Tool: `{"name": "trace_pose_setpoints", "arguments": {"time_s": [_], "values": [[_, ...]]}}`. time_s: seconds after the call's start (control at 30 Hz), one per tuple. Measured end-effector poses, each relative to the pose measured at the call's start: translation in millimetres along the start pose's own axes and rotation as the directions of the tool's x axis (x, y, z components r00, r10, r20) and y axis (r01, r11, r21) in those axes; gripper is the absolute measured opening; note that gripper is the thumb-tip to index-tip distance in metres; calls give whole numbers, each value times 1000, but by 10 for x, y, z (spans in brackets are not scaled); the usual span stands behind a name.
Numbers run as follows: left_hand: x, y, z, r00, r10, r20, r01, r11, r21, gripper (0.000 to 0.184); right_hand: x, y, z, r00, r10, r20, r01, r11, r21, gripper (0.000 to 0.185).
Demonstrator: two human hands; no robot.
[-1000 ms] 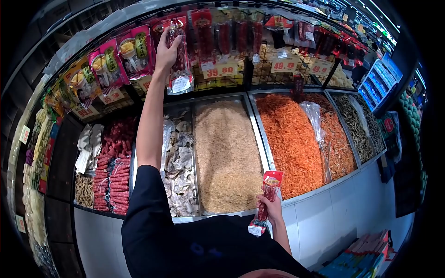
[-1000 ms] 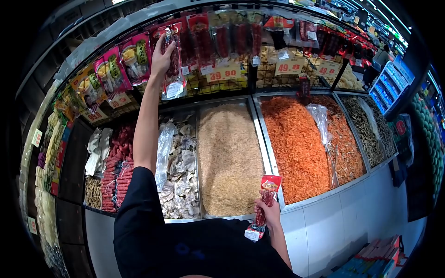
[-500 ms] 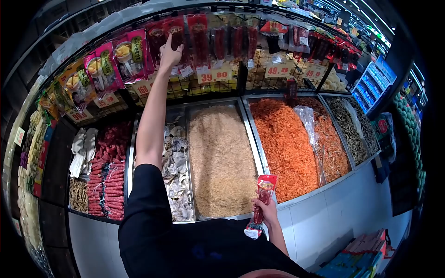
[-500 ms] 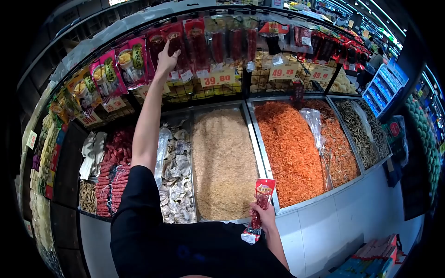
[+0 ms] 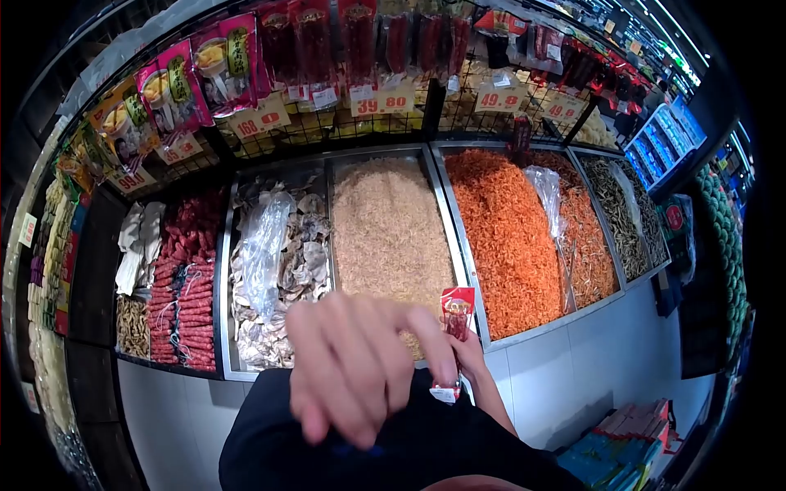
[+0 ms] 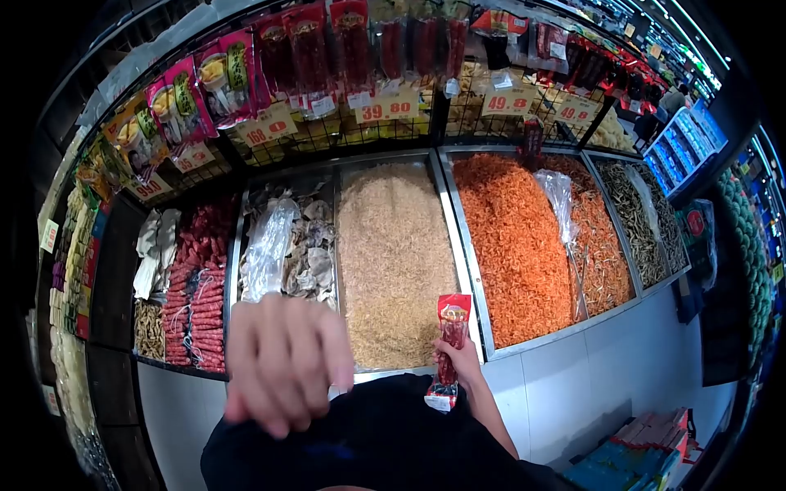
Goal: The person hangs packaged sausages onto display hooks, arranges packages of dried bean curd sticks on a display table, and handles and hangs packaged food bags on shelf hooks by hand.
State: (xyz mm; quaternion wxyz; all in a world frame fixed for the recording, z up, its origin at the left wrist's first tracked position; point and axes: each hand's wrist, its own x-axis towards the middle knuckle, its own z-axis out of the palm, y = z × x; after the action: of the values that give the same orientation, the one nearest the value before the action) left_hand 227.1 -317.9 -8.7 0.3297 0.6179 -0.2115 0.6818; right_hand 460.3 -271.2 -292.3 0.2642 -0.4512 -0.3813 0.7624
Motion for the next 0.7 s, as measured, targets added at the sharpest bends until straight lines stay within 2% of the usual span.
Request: {"name": "trace_pose_setpoints", "arguments": {"time_s": [0.07,0.1,0.17,0.27,0.3,0.37,0.4,0.47,0.5,0.57,0.7], "values": [[270,-42,244,961,277,5,-274,952,-136,35,34,12,13,998,37,47,-38,999,20,41],[339,10,255,962,272,-11,-271,953,-133,35,65,59,-6,998,38,58,-39,999,19,41],[450,109,184,949,152,275,-113,982,-154,20,48,62,2,997,42,68,-44,999,17,42],[476,128,230,933,218,288,-183,973,-143,23,-12,-6,88,997,57,54,-59,998,37,44],[466,145,246,934,214,287,-181,974,-137,23,-25,3,78,996,51,75,-54,998,39,44],[446,176,288,974,172,144,-129,954,-269,39,-48,-17,67,995,49,92,-49,999,3,45],[447,174,336,974,170,148,-126,955,-270,39,-47,-29,77,995,45,94,-46,999,5,45],[455,143,443,977,212,38,-201,960,-197,38,-73,-32,65,996,52,76,-54,998,16,44],[466,121,428,977,210,36,-199,959,-202,38,-80,-26,54,996,53,72,-55,998,19,44],[496,82,370,965,228,129,-194,954,-230,38,-65,-14,44,998,39,58,-40,999,19,44],[484,70,438,978,204,36,-196,969,-149,37,-78,0,33,998,20,61,-23,999,39,45]]}}
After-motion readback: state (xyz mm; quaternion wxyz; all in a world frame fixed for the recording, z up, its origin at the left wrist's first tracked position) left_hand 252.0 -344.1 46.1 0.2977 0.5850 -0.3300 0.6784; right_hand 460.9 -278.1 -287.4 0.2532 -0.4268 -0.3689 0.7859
